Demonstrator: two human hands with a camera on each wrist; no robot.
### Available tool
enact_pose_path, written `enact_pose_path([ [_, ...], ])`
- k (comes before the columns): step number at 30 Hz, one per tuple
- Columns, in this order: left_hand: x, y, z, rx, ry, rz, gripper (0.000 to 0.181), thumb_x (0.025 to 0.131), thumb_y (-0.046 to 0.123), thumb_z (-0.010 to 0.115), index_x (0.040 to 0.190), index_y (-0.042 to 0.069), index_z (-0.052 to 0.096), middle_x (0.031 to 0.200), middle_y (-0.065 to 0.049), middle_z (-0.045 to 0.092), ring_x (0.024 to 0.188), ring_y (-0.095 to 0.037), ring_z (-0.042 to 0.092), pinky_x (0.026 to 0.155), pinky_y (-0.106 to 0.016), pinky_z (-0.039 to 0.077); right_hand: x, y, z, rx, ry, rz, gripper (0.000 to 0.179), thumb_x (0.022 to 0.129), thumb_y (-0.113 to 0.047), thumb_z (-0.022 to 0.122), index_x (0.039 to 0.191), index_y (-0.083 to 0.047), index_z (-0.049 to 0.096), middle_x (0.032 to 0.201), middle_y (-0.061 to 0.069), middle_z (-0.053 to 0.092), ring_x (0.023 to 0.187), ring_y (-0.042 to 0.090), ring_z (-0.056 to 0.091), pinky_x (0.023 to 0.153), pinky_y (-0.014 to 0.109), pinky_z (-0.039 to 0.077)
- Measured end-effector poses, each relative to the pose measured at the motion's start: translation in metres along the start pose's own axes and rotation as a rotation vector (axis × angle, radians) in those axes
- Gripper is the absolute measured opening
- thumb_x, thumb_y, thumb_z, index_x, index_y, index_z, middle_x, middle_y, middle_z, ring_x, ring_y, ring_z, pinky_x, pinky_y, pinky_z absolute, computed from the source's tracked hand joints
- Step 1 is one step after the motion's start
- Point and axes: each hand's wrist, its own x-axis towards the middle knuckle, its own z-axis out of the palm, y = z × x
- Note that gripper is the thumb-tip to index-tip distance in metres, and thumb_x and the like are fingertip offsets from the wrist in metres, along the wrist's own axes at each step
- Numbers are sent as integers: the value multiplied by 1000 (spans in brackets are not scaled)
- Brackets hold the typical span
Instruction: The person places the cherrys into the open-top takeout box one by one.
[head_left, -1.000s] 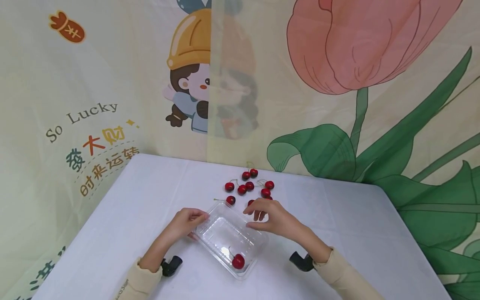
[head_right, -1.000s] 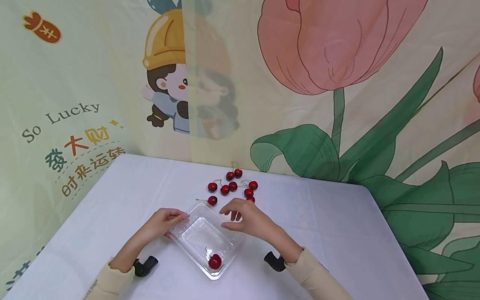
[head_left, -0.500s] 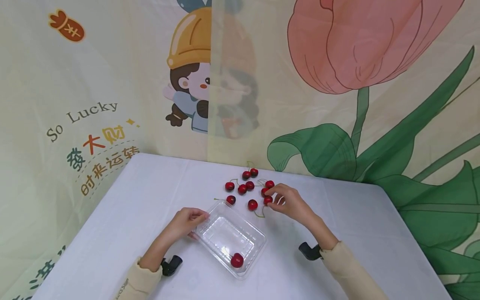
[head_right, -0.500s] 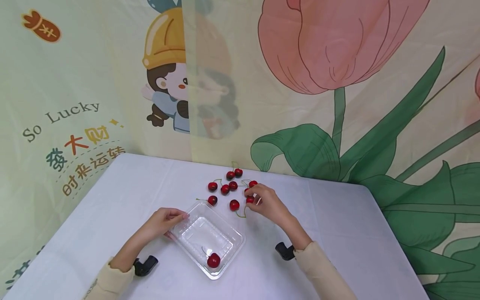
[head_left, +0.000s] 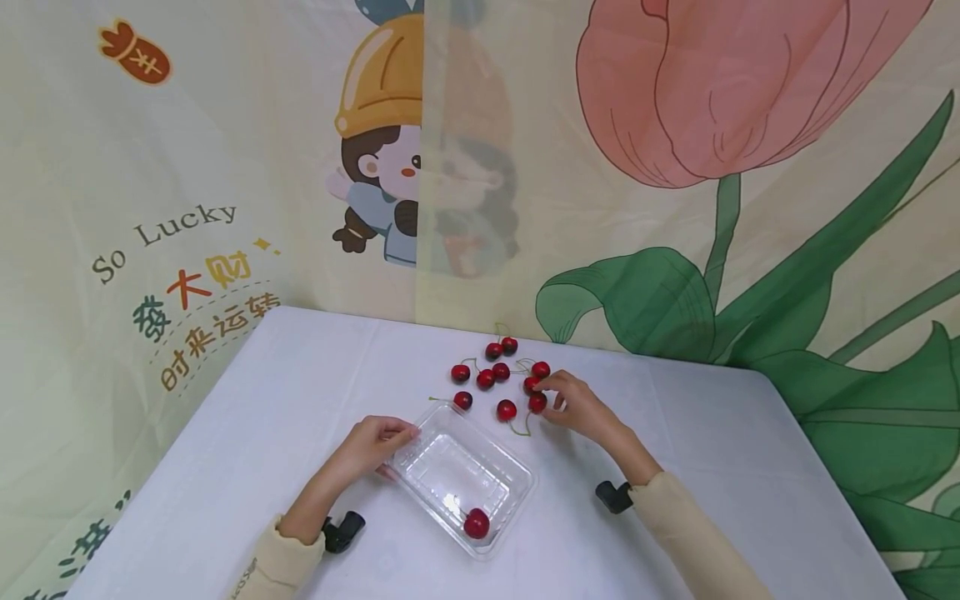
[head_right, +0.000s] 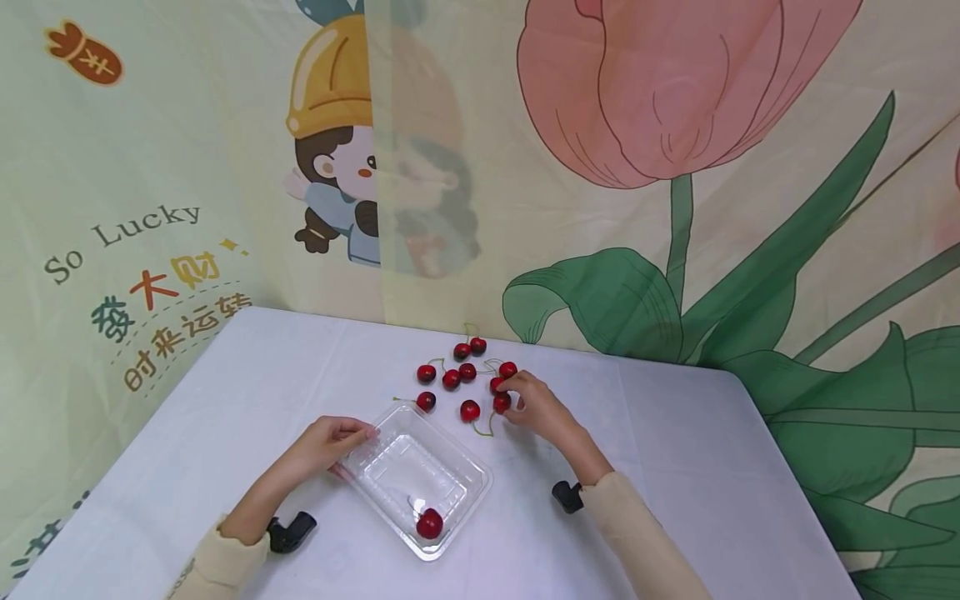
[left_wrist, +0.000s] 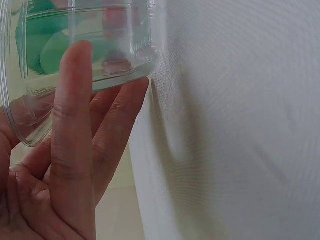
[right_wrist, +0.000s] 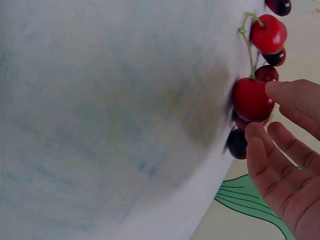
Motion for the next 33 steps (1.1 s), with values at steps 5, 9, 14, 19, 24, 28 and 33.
enact_pose_path([
  [5,1,0,0,-3,-4,3,31,96,19,64,114,-6,66,101,-17,71,57,-17,61,51,-33,58,3,2,5,2,-24,49,38,80,1,77,116,-1,68,111,14,60,81,21,57,68,25,55],
  [9,1,1,0,-8,-15,15,31,96,19,63,114,-7,66,102,-17,70,58,-17,61,51,-33,58,3,3,7,1,-32,67,35,80,1,78,114,-2,69,110,12,61,83,21,57,70,25,55],
  [14,-1,4,-1,-19,-27,32,31,97,17,61,114,-9,65,102,-19,70,58,-17,62,51,-33,58,4,7,7,-1,-39,36,32,81,0,77,112,0,68,105,10,62,80,19,56,69,23,53],
  [19,-3,6,-1,-19,-27,27,32,97,18,62,114,-8,65,102,-19,70,60,-18,62,51,-33,58,3,8,7,18,-46,10,30,80,2,77,109,0,67,101,8,62,80,18,56,69,23,54],
  [24,-2,6,0,-17,-14,13,31,97,18,62,114,-8,65,100,-18,70,60,-18,63,51,-32,58,2,7,8,35,-65,3,27,80,3,77,104,-3,66,98,5,64,78,16,56,68,23,54],
  [28,-1,5,0,-17,-8,3,32,96,19,63,114,-7,65,100,-16,70,59,-18,62,51,-32,58,1,7,8,49,-67,20,27,79,2,77,102,-5,65,96,4,64,78,15,56,68,22,54],
  [33,-3,2,-1,-13,-17,15,33,96,20,63,114,-8,65,99,-17,71,58,-17,61,50,-32,58,-3,5,5,63,-35,-12,28,79,3,77,103,-4,65,97,6,65,78,16,58,66,21,55],
])
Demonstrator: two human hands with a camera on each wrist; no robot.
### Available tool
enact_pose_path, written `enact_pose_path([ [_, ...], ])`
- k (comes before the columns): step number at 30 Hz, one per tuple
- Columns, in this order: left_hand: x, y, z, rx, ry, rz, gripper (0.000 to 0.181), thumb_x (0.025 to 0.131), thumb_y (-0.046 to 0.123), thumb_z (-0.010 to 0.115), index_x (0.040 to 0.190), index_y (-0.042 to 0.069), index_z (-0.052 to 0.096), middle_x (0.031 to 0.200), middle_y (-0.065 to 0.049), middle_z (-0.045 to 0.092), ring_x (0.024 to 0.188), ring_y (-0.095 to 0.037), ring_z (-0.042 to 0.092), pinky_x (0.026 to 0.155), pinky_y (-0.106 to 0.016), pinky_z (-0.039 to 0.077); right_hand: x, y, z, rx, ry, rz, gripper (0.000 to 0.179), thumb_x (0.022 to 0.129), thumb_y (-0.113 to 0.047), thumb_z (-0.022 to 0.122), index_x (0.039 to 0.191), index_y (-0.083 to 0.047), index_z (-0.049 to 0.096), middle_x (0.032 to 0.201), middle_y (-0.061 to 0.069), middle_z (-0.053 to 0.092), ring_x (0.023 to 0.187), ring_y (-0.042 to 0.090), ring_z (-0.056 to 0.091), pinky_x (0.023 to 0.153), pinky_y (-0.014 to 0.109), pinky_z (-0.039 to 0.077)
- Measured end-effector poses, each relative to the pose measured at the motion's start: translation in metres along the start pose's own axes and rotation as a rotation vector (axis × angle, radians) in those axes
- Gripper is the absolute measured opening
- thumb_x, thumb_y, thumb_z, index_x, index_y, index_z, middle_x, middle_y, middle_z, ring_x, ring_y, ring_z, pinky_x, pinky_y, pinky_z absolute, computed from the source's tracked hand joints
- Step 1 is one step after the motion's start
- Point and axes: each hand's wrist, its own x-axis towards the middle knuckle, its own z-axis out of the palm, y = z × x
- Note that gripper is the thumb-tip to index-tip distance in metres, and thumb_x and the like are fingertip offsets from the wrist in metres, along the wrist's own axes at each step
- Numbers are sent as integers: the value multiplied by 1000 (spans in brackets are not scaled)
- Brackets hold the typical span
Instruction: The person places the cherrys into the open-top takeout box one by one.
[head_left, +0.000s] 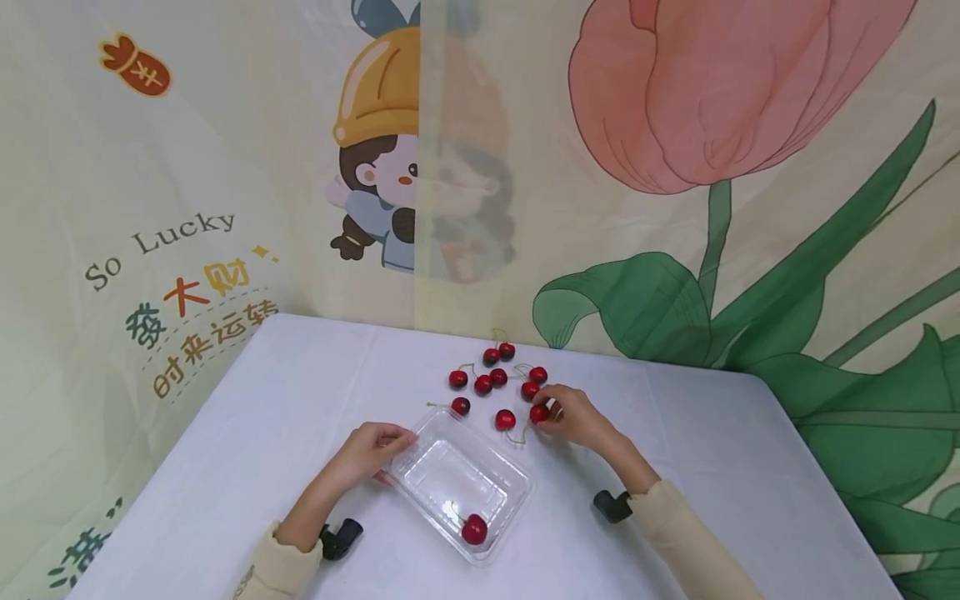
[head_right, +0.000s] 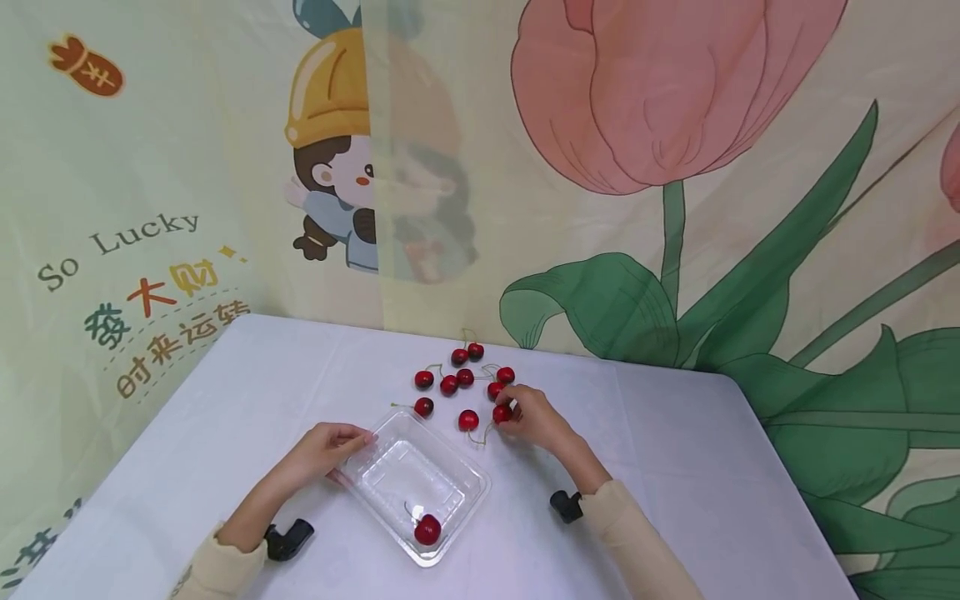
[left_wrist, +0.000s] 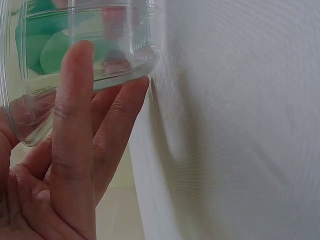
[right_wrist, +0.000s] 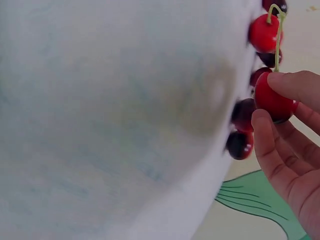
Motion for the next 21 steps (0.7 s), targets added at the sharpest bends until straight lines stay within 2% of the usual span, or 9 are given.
enact_pose_path([
  [10,-2,-3,0,-2,-17,27,34,97,21,62,115,-8,64,100,-16,70,60,-17,61,52,-32,58,-15,-18,-17,21,108,-106,32,78,4,77,107,0,64,101,11,64,80,21,61,66,22,56],
  [21,1,-4,0,-4,-8,17,33,97,19,61,116,-8,64,103,-18,69,59,-18,62,52,-33,58,-26,-41,-28,4,157,-208,35,78,1,79,110,-1,63,105,12,65,84,23,64,72,31,60],
])
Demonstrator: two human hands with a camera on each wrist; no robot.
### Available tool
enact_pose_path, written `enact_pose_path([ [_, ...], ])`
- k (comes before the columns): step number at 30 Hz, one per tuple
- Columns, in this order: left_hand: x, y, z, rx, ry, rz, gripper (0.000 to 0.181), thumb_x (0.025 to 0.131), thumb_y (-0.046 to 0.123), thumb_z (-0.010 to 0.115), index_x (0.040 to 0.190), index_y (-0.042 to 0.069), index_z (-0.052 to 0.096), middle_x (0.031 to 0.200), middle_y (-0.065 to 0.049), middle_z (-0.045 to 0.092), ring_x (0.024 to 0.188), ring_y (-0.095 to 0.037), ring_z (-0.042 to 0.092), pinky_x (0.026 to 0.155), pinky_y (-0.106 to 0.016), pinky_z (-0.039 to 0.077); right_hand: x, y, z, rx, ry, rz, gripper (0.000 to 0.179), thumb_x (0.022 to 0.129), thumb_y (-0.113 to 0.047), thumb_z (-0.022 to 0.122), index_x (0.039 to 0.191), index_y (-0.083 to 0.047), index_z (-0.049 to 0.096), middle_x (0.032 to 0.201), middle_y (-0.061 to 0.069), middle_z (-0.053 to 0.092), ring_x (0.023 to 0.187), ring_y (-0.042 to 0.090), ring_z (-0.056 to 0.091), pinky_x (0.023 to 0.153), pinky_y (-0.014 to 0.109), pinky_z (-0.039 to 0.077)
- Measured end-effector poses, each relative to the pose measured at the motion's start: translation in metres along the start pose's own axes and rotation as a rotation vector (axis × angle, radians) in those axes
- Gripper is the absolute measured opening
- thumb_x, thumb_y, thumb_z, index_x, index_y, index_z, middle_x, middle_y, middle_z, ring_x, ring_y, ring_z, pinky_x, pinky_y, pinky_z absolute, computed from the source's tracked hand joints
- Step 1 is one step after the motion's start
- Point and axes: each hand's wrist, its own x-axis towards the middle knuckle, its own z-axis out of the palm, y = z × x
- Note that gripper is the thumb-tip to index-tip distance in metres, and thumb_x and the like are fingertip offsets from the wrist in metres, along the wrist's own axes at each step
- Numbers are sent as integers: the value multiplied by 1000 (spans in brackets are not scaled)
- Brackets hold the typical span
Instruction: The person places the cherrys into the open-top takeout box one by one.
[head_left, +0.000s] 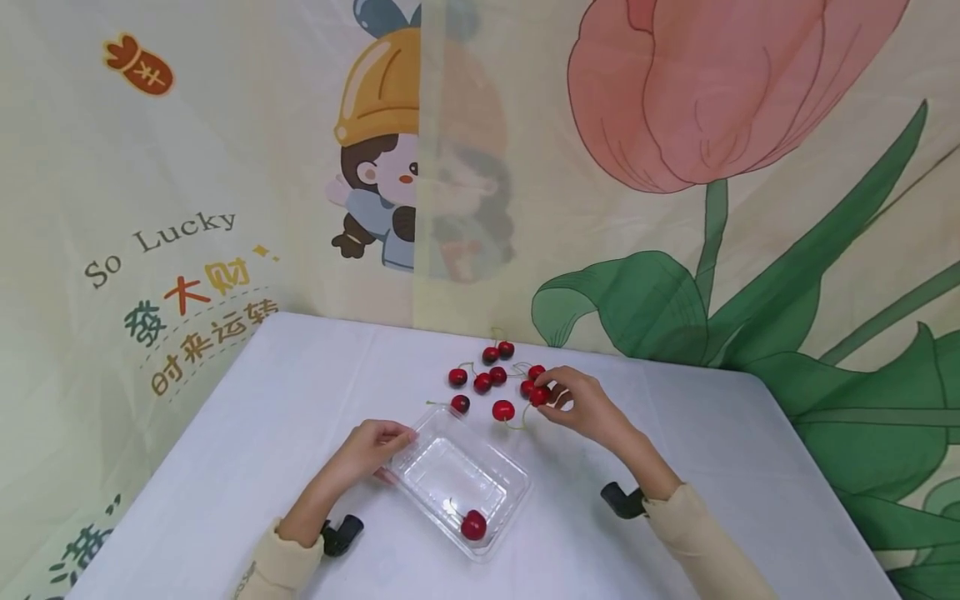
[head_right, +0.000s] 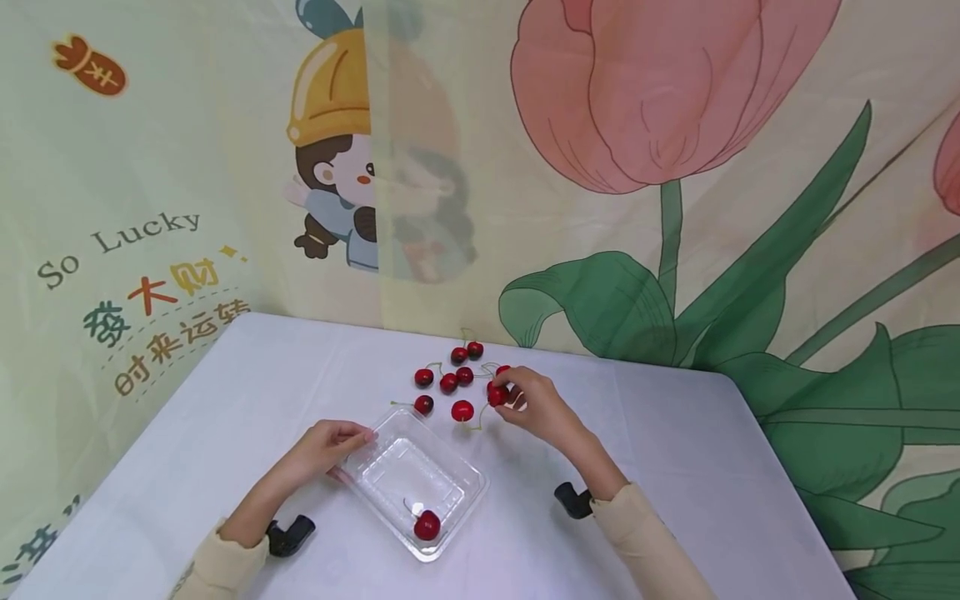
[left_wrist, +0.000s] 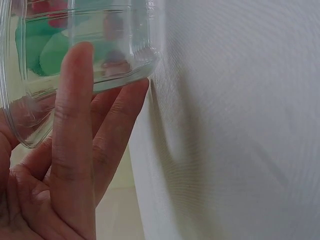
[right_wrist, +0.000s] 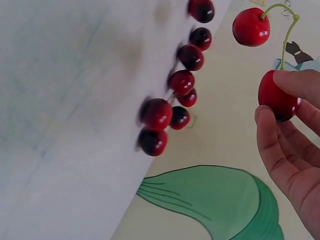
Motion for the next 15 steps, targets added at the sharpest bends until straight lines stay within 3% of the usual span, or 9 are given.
enact_pose_path([
  [15,-1,1,-2,6,-7,5,31,98,19,61,115,-7,65,106,-18,69,61,-18,61,53,-32,58,-4,-41,-1,72,-33,-123,37,77,0,81,111,-1,63,101,10,65,84,23,66,75,31,60],
])
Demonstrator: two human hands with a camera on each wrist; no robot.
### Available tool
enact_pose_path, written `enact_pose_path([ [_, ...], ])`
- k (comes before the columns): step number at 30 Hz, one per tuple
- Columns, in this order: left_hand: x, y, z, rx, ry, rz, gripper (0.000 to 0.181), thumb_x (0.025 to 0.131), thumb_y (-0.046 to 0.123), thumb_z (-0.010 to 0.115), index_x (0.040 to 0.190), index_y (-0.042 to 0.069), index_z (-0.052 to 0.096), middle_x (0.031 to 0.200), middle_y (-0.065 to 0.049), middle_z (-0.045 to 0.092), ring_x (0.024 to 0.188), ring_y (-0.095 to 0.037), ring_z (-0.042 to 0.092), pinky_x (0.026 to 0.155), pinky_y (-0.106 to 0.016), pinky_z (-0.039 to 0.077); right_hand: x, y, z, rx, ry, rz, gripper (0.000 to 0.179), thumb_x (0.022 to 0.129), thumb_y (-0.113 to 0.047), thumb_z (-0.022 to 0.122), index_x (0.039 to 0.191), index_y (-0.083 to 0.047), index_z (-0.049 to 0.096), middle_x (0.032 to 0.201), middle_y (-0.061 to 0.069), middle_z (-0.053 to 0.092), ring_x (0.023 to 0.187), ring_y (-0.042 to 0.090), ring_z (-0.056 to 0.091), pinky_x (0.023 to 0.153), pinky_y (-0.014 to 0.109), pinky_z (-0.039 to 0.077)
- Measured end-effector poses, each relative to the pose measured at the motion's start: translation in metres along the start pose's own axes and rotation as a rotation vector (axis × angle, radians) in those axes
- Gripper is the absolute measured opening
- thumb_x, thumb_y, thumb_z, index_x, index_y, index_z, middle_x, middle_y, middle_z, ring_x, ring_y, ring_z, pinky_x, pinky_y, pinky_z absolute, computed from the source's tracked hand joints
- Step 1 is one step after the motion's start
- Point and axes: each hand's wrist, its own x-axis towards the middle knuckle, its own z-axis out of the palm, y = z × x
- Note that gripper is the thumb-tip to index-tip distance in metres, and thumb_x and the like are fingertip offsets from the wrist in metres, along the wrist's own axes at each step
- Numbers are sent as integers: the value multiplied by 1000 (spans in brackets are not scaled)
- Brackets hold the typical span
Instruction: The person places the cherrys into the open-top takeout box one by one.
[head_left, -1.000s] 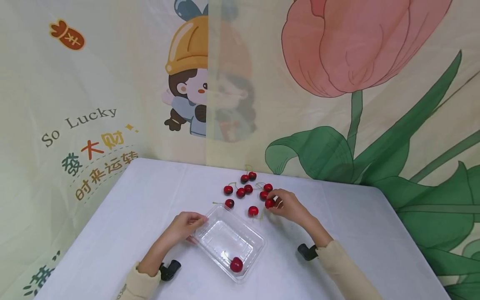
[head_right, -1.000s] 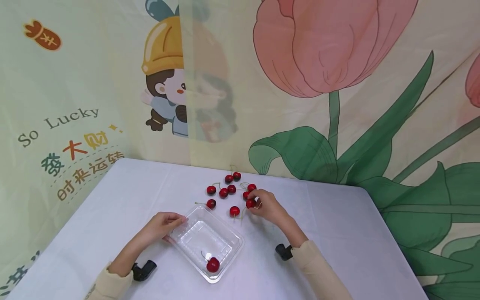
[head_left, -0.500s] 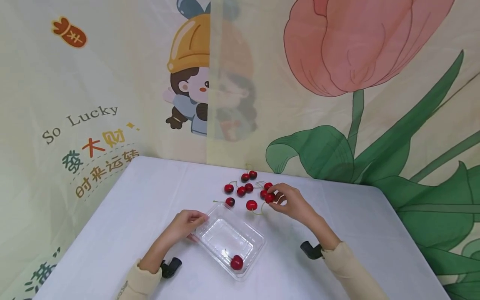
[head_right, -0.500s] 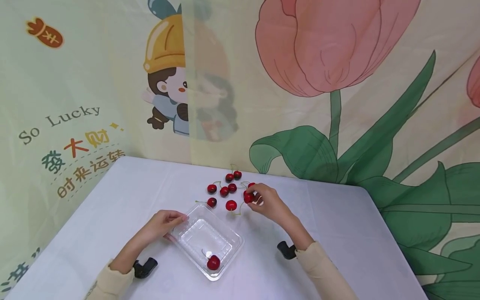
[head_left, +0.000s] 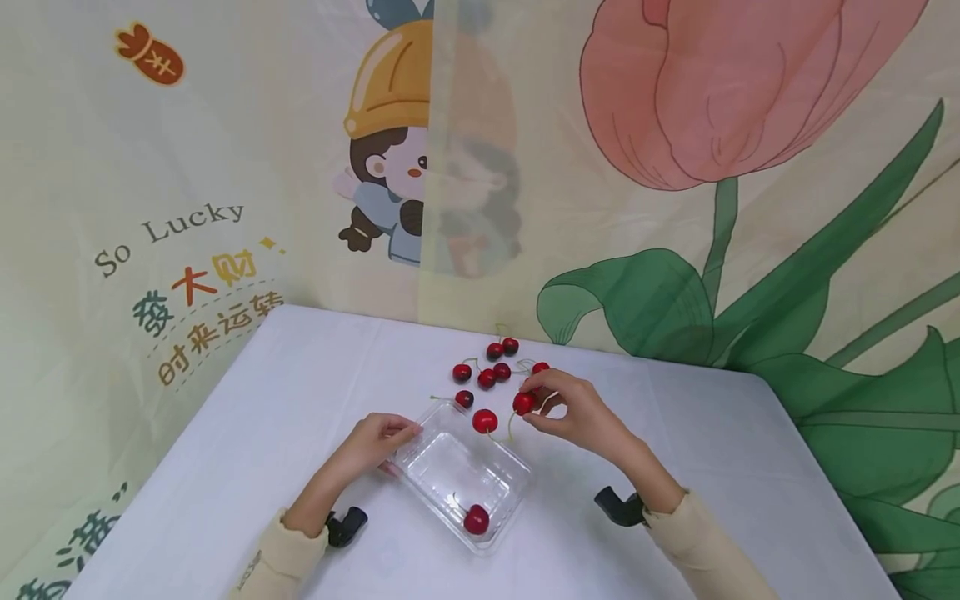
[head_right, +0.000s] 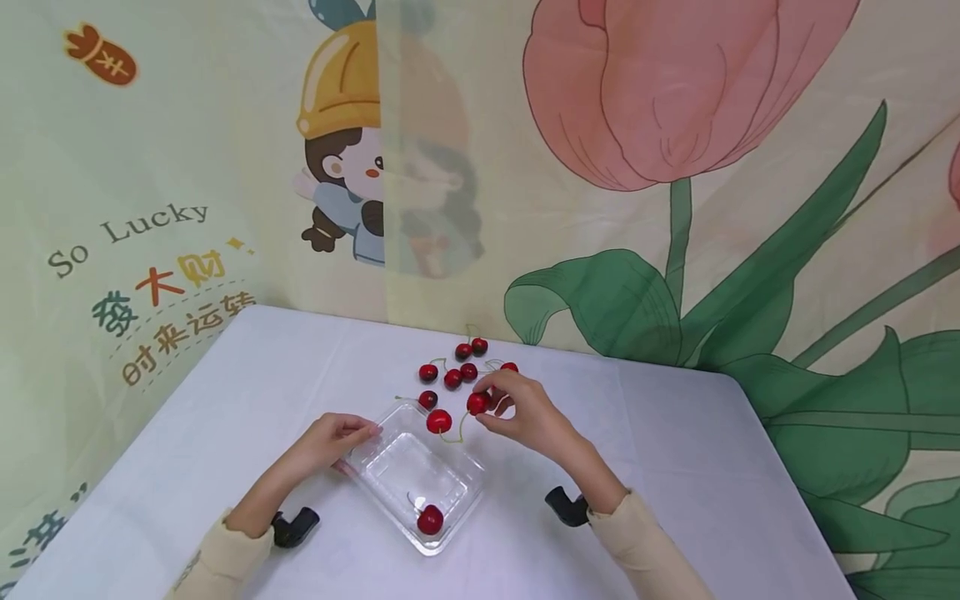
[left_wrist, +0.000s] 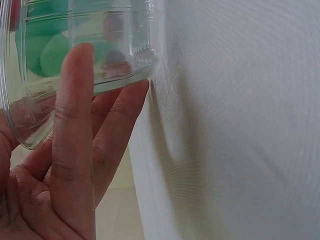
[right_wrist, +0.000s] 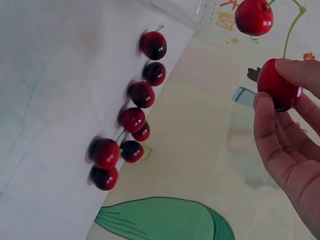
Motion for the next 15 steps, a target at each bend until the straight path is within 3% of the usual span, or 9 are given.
enact_pose_path([
  [7,1,1,1,5,8,-10,31,97,19,62,115,-6,65,109,-19,68,66,-18,62,52,-31,58,2,-13,9,6,-39,-4,36,78,-4,81,110,-5,64,102,6,66,84,21,66,76,23,58],
  [15,-2,3,1,11,21,-23,28,97,16,62,114,-5,67,107,-17,69,67,-18,62,52,-32,58,3,-19,20,33,-82,-26,37,78,-3,80,111,-5,63,104,6,65,85,21,66,77,23,58],
])
